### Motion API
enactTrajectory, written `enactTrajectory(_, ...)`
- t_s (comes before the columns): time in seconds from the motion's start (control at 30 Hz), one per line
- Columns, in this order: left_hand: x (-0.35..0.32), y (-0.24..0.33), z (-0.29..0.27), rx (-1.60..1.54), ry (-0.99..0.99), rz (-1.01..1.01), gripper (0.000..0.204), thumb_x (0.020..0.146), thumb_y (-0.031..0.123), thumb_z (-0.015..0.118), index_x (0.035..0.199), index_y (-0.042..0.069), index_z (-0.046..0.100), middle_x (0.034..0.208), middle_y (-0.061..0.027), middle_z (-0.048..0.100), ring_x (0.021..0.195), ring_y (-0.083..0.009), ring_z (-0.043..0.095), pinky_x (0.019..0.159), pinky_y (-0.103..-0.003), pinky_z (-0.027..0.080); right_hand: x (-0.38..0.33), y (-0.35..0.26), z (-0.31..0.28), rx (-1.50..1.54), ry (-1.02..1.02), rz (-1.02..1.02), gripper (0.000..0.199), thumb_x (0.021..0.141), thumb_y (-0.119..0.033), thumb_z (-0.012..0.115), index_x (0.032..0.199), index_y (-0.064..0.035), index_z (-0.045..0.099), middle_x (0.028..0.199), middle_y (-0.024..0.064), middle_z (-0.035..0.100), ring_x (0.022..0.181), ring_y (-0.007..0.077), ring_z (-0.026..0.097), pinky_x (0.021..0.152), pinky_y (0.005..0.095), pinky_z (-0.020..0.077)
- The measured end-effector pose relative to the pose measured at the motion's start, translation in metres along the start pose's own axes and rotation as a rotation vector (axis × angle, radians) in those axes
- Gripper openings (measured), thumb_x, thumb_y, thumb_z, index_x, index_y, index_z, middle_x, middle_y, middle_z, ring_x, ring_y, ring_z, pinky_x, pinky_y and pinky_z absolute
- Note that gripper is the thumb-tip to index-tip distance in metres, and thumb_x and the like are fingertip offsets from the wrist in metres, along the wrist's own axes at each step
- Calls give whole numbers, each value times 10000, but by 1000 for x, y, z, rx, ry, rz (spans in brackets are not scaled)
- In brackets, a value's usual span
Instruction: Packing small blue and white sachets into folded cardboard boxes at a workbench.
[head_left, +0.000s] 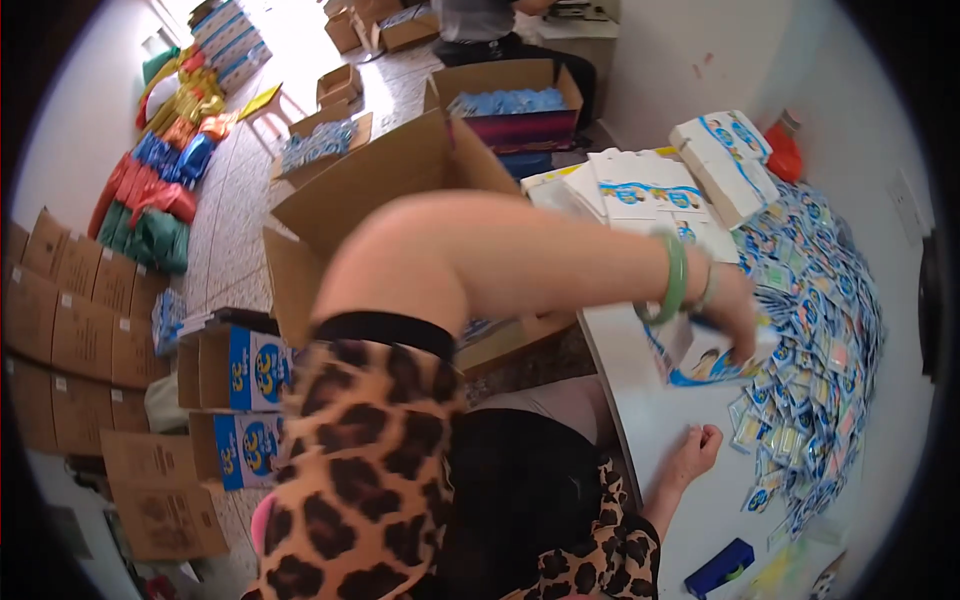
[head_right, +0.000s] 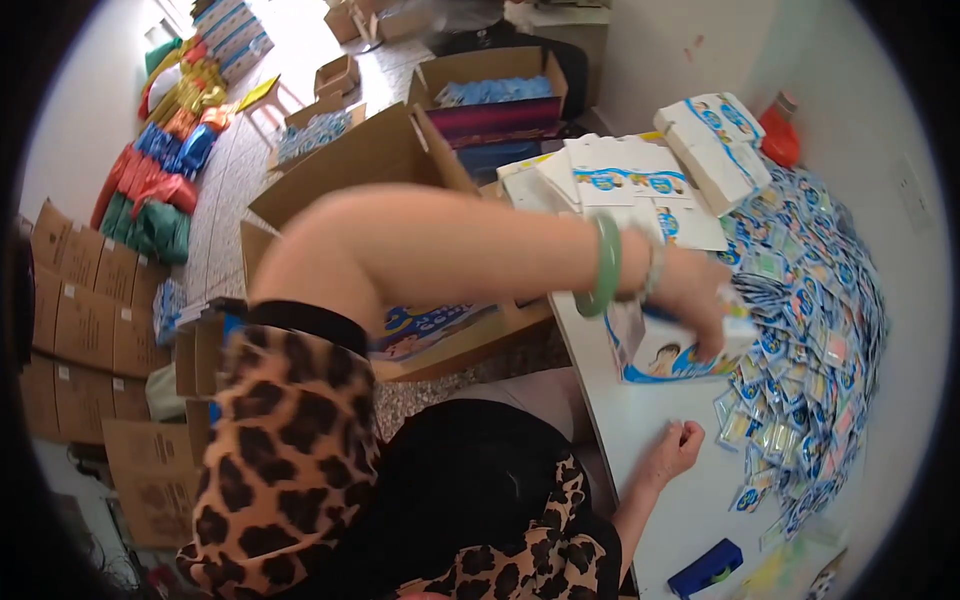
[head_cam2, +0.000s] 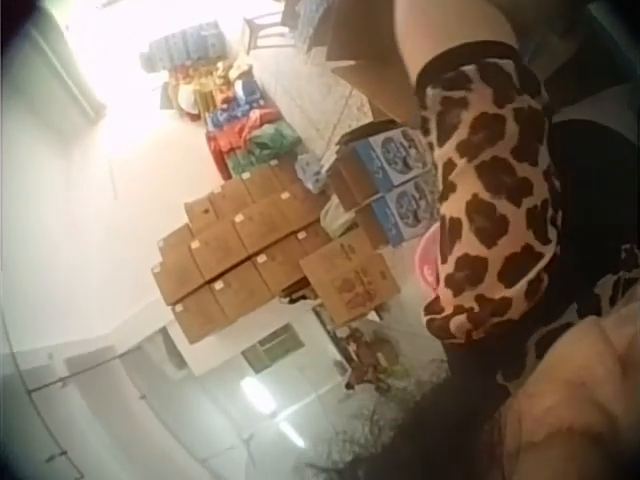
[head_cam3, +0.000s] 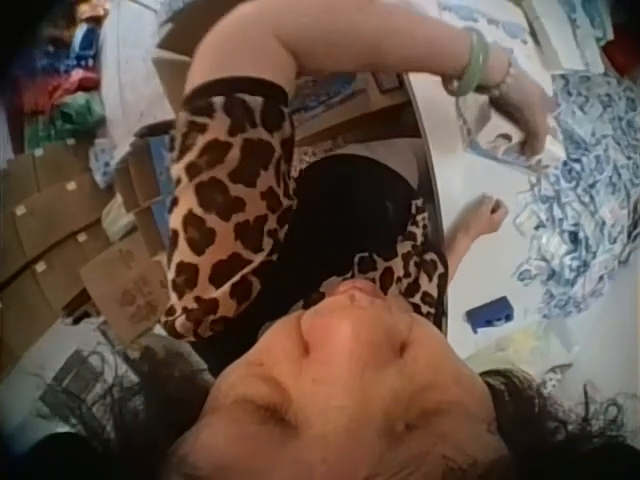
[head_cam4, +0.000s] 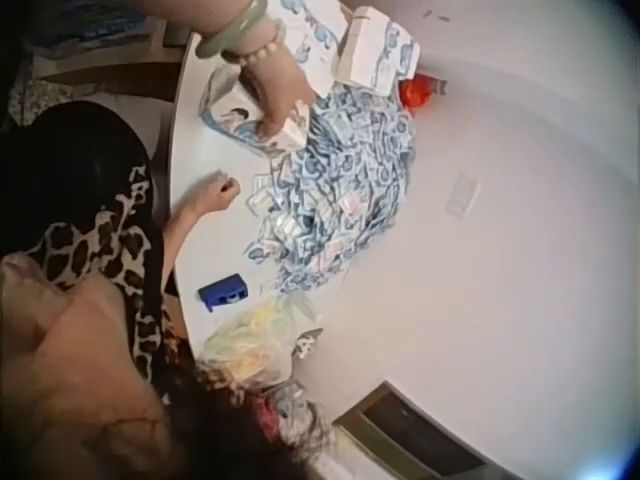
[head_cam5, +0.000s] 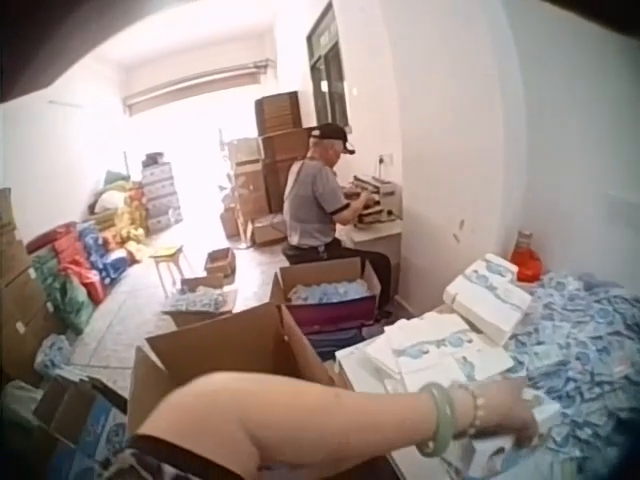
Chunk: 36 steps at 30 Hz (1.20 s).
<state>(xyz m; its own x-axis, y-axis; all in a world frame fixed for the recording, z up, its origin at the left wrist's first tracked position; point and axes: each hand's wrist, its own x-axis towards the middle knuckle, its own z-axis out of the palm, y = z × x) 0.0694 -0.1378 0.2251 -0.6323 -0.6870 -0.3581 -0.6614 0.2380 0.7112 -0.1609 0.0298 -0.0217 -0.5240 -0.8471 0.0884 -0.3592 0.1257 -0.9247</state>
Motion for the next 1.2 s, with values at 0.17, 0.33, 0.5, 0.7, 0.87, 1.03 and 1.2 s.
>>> enactTrajectory(0.17, -143, -14, -103, -353, 135, -122, 864, 568, 311, 794, 1319, 41, 463, 1103, -179, 614, 889, -250, 661, 757, -316, 559, 0, 13, -14, -109, 83, -29, 142, 844, -109, 615, 911, -14, 533, 780, -9, 449, 721, 118, 416, 645, 248, 387)
enactTrajectory(0.33, -252, -115, -121, -613, 266, -149, 880, 568, 221, 788, 1352, 42, 431, 1161, -180, 587, 935, -261, 651, 750, -334, 579, 7, 22, -10, -289, 42, -87, 123, 841, -96, 613, 914, -10, 562, 791, 17, 502, 721, 139, 447, 661, 272, 416)
enactTrajectory(0.5, -268, -182, -97, -501, 266, -504, 917, 536, 233, 791, 1352, 12, 436, 1158, -208, 590, 965, -292, 645, 774, -330, 559, 14, 12, -7, -510, -55, -155, 95, 861, -93, 585, 917, -17, 570, 812, 53, 549, 735, 177, 503, 694, 298, 446)
enactTrajectory(0.7, -221, -244, -49, 243, 259, -616, 940, 518, 314, 768, 1356, 42, 443, 1086, -249, 576, 952, -381, 609, 815, -409, 501, 15, 7, -5, -618, -65, -139, 109, 883, -113, 557, 930, -16, 572, 855, 80, 576, 775, 210, 542, 735, 316, 461)
enactTrajectory(0.87, -217, -283, -9, 295, 497, -357, 841, 574, 297, 736, 1339, 122, 433, 1154, -242, 435, 1080, -428, 461, 919, -461, 400, 13, 3, -2, -652, -60, -149, 116, 893, -114, 547, 942, -14, 576, 872, 99, 583, 786, 230, 548, 740, 322, 462)
enactTrajectory(1.03, -213, -317, 14, 257, 628, -342, 838, 594, 307, 741, 1351, 157, 415, 1222, -244, 389, 1128, -447, 430, 947, -486, 398, 12, 12, -8, -692, -57, -167, 129, 900, -120, 546, 954, -9, 583, 899, 113, 593, 808, 259, 557, 747, 338, 466)
enactTrajectory(1.2, -204, -329, 28, 349, 648, -328, 766, 628, 328, 720, 1317, 148, 441, 1224, -222, 391, 1125, -431, 431, 971, -484, 376, 9, 12, -6, -689, -32, -149, 126, 897, -117, 552, 957, -11, 585, 898, 116, 593, 811, 269, 558, 750, 345, 468)
